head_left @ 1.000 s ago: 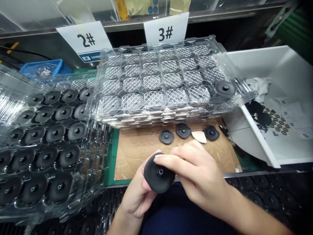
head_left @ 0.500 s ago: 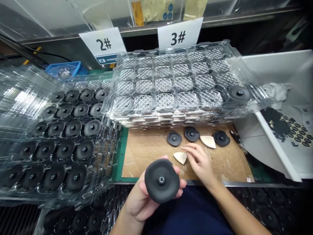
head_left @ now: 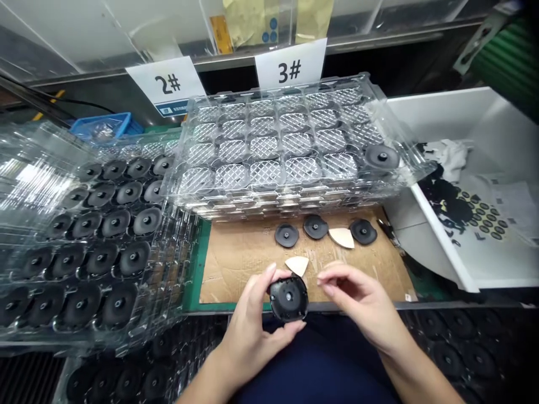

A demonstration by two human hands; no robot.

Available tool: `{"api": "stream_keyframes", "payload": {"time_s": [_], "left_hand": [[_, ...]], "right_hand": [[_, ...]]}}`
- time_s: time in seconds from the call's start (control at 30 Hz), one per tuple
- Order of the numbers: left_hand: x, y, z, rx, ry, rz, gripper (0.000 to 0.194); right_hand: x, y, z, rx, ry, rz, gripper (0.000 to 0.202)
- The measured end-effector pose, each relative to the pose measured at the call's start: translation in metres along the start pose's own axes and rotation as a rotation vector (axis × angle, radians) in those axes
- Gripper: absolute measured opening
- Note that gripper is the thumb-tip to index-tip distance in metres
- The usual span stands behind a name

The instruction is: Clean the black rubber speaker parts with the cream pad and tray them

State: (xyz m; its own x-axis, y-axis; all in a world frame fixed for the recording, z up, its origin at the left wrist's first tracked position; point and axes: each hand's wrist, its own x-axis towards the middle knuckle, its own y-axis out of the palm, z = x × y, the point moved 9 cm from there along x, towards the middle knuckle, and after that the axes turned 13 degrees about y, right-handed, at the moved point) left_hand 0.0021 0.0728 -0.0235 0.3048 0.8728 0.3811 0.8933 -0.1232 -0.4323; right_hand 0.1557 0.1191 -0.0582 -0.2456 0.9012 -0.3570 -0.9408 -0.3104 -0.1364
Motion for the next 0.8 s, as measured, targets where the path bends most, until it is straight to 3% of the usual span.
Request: {"api": "stream_keyframes", "payload": {"time_s": [0.13,0.37,0.47,0.6,0.8], "left_hand": [[0.002,-0.002,0.000,-0.149,-0.114,-0.049,0.094],[0.003,0.022,0.002,-0.550,-0.363,0.049,0.092],[0.005,0.030,-0.002,-0.577,-0.392,0.107,0.093],[0.003,0.035,-0.002,-0.496,-0.384,0.143,0.094],[0.004,0.043,0.000,-0.548,-0.375,0.137,0.091]], "right_hand": [[-0.015,0.022,0.015,0.017,0.104,0.287,0.013],[-0.022,0.026,0.032,0.125,0.171,0.502,0.009],[-0.026,0.029,0.034,0.227,0.169,0.585,0.007],[-0.030,0.028,0.025,0.282,0.199,0.586,0.003],[-0.033,0.012,-0.002,0.374,0.337,0.424,0.008]]}}
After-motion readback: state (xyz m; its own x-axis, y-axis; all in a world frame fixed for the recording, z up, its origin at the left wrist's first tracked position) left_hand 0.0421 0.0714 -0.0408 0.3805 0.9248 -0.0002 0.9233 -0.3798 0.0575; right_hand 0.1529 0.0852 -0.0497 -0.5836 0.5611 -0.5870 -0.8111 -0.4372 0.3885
